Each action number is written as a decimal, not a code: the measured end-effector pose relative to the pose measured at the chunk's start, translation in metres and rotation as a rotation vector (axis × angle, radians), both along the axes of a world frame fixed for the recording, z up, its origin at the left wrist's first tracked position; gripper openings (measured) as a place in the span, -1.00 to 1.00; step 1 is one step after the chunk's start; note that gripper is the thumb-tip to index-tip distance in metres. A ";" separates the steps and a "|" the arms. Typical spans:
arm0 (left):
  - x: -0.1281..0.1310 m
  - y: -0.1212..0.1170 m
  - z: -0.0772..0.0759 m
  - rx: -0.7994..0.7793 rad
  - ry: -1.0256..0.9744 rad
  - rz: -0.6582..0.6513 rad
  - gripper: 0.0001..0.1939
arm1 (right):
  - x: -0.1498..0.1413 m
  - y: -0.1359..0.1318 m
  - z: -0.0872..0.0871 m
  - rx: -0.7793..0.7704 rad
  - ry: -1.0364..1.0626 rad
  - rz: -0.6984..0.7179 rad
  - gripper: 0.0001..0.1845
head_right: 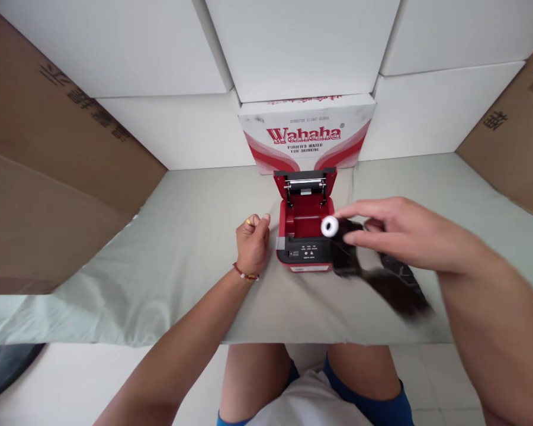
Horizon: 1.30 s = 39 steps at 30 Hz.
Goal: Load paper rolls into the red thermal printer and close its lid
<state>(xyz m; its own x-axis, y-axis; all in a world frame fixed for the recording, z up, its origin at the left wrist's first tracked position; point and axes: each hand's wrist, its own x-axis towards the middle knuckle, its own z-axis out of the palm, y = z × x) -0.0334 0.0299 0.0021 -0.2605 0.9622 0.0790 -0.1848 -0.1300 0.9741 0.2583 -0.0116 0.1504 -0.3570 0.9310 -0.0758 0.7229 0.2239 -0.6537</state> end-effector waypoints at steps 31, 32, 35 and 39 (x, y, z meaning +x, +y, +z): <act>0.018 -0.054 0.020 1.067 0.925 -0.072 -0.64 | -0.058 0.044 -0.020 0.621 0.221 -0.383 -0.62; 0.018 -0.054 0.019 1.062 0.925 -0.088 -0.61 | -0.059 0.050 -0.024 0.671 0.193 -0.367 -0.58; 0.018 -0.055 0.018 1.040 0.935 -0.121 -0.57 | -0.062 0.065 -0.037 0.613 0.109 -0.244 -0.51; 0.018 -0.056 0.023 1.067 0.942 -0.083 -0.70 | -0.061 0.054 -0.046 0.644 0.170 -0.166 -0.56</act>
<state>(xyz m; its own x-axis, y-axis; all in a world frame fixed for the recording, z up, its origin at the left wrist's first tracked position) -0.0153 -0.0260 0.0246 0.3483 0.3425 0.8726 0.4233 -0.8880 0.1796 0.1978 0.0424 0.1043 -0.1634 0.8153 0.5555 0.6801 0.5010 -0.5353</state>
